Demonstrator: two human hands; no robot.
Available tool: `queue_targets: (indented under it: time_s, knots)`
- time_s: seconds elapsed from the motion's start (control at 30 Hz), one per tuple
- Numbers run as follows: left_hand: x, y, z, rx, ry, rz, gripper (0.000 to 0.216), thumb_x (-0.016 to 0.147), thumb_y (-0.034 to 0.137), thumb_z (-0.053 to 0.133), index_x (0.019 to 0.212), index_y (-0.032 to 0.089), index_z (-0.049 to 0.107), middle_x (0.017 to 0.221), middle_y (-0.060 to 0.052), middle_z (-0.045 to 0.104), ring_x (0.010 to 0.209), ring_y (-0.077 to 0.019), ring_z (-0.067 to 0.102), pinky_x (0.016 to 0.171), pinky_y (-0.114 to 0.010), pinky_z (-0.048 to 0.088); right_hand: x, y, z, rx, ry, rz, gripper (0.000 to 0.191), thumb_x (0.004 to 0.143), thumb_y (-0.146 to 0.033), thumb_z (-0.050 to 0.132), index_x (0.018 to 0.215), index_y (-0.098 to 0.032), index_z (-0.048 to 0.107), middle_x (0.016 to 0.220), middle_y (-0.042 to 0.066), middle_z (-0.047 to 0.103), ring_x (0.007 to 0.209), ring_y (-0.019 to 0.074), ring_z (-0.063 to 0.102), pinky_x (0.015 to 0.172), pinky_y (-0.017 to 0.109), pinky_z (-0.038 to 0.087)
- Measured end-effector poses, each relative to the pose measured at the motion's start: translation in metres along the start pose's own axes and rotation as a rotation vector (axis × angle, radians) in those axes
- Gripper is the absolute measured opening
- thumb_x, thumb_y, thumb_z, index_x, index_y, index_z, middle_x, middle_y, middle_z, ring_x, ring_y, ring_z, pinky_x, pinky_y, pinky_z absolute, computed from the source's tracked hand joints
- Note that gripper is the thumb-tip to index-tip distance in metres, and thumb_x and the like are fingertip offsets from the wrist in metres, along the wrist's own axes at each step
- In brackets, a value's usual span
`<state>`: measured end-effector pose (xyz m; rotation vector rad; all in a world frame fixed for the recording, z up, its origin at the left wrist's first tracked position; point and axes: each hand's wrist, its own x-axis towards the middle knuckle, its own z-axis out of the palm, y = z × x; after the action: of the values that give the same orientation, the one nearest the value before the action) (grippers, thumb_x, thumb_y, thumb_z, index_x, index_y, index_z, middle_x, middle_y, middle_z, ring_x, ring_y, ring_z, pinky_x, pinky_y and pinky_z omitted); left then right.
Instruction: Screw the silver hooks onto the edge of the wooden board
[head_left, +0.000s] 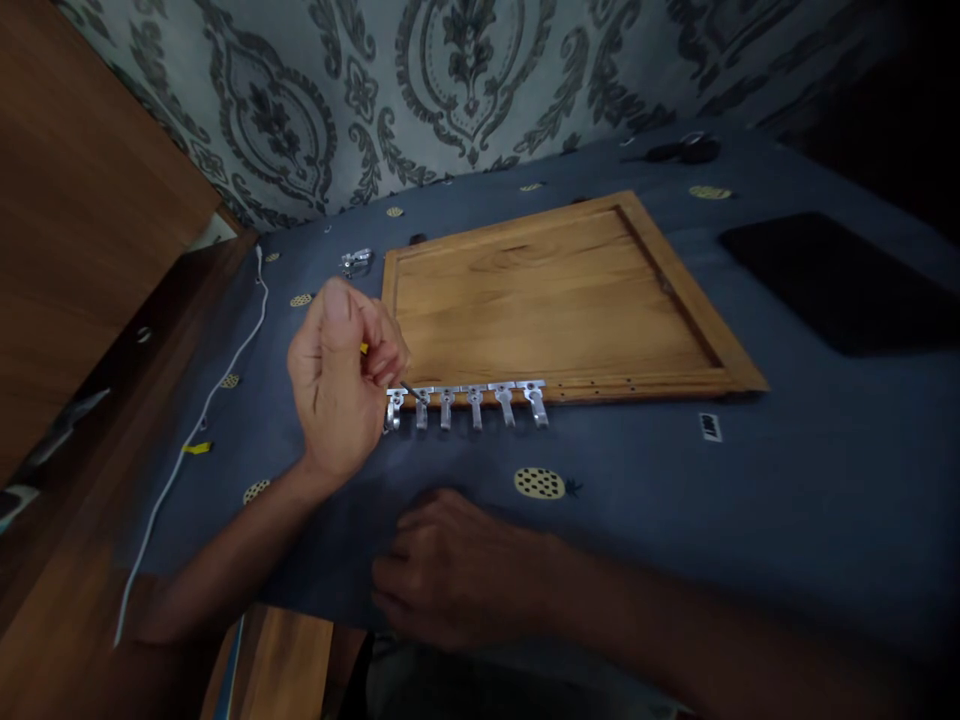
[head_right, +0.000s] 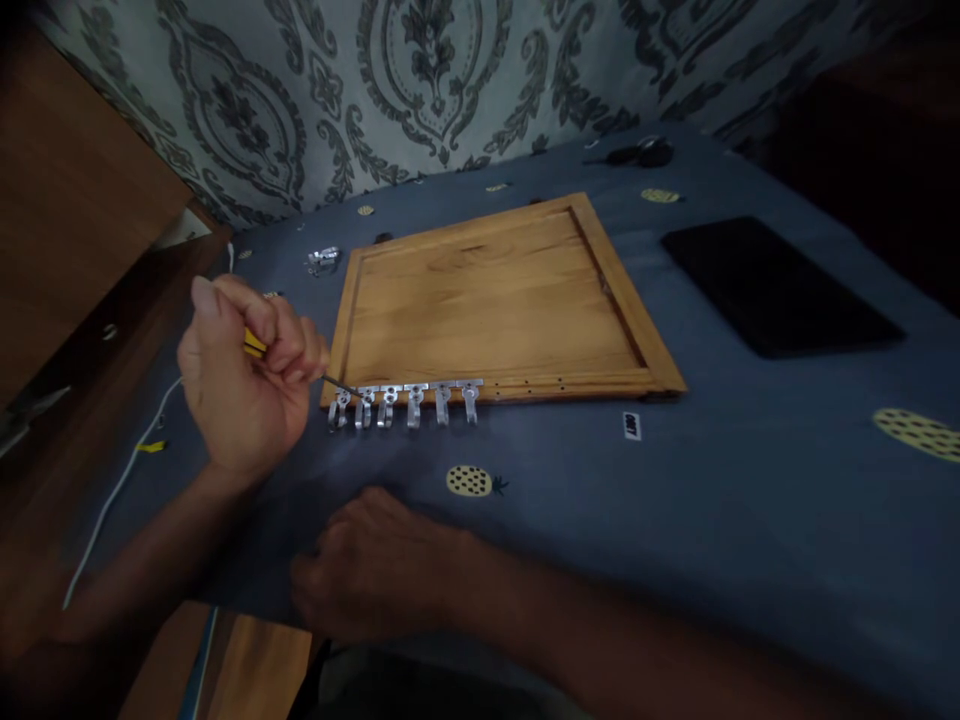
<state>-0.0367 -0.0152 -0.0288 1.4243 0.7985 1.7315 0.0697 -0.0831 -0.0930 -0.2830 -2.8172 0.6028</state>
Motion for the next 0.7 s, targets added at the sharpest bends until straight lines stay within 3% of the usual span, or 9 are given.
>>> queue_targets:
  time_s: [0.17, 0.43, 0.6, 0.7]
  knots:
    - [0.000, -0.004, -0.002, 0.010, -0.019, 0.008, 0.051, 0.093, 0.058, 0.058, 0.062, 0.020, 0.043, 0.048, 0.006, 0.029, 0.040, -0.0070, 0.026, 0.040, -0.025, 0.023, 0.000, -0.001, -0.002, 0.015, -0.052, 0.017, 0.021, 0.095, -0.031, 0.061, 0.079, -0.020, 0.067, 0.066, -0.001, 0.068, 0.058, 0.0151, 0.055, 0.051, 0.030, 0.028]
    - [-0.001, -0.006, -0.008, 0.024, -0.082, -0.042, 0.044, 0.091, 0.053, 0.063, 0.066, 0.021, 0.047, 0.053, 0.006, 0.035, 0.044, -0.0080, 0.032, 0.043, -0.024, 0.029, 0.000, -0.001, 0.000, 0.015, 0.002, 0.012, 0.023, 0.095, -0.032, 0.062, 0.076, -0.019, 0.067, 0.062, -0.001, 0.066, 0.056, 0.0141, 0.054, 0.052, 0.030, 0.025]
    - [0.000, -0.003, -0.016, 0.204, -0.139, -0.018, 0.040, 0.097, 0.048, 0.054, 0.068, 0.020, 0.055, 0.065, 0.000, 0.050, 0.061, -0.0129, 0.049, 0.061, -0.029, 0.043, 0.000, -0.002, -0.003, 0.007, -0.043, 0.020, 0.021, 0.095, -0.030, 0.061, 0.078, -0.019, 0.067, 0.065, 0.000, 0.069, 0.056, 0.0138, 0.053, 0.052, 0.031, 0.026]
    - [0.001, -0.001, -0.019, 0.271, -0.102, 0.019, 0.035, 0.097, 0.046, 0.056, 0.074, 0.020, 0.060, 0.073, -0.002, 0.055, 0.070, -0.0146, 0.054, 0.068, -0.031, 0.045, 0.000, -0.002, -0.004, 0.010, -0.056, 0.021, 0.023, 0.096, -0.032, 0.059, 0.078, -0.020, 0.067, 0.065, -0.001, 0.069, 0.056, 0.0142, 0.054, 0.051, 0.031, 0.027]
